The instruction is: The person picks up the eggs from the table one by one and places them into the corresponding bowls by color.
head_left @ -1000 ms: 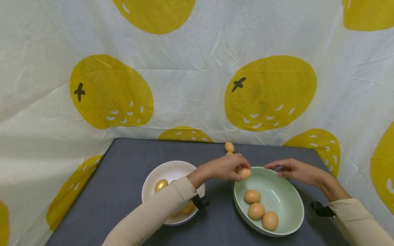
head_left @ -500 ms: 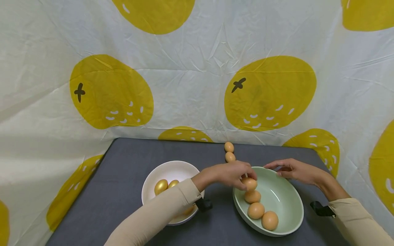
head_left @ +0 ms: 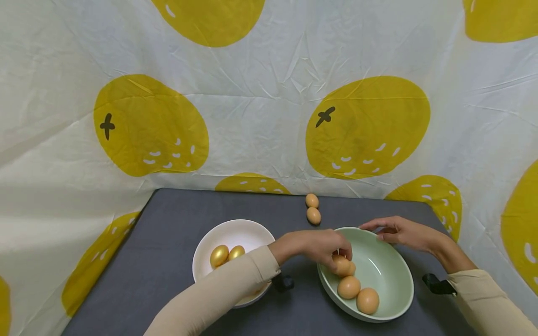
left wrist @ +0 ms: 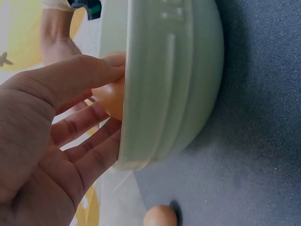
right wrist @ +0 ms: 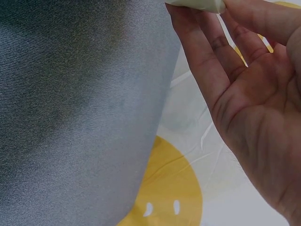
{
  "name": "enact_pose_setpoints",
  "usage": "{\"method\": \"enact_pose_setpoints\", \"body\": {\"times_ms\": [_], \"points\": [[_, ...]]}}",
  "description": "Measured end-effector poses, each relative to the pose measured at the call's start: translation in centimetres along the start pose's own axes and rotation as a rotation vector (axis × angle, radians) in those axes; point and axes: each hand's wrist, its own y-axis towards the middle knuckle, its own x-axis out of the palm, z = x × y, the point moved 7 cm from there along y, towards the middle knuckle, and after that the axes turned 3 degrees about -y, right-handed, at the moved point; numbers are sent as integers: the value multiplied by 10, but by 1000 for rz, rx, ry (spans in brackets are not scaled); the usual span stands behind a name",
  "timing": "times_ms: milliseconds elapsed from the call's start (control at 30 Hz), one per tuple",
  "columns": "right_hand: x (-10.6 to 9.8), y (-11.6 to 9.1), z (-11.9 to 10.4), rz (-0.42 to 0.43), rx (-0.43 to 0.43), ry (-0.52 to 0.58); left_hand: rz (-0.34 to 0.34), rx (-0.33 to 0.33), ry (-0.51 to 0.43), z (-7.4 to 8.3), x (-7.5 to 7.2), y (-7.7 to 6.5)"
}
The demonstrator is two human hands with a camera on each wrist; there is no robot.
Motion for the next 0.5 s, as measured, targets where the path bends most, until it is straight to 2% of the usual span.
{"method": "enact_pose_setpoints", "body": {"times_ms": [333,500], "points": [[0,1,1,9,14,-3,-49,23,75,5,13,8],[0,1,1,6,1,0,-66,7,111,7,17,11]]}}
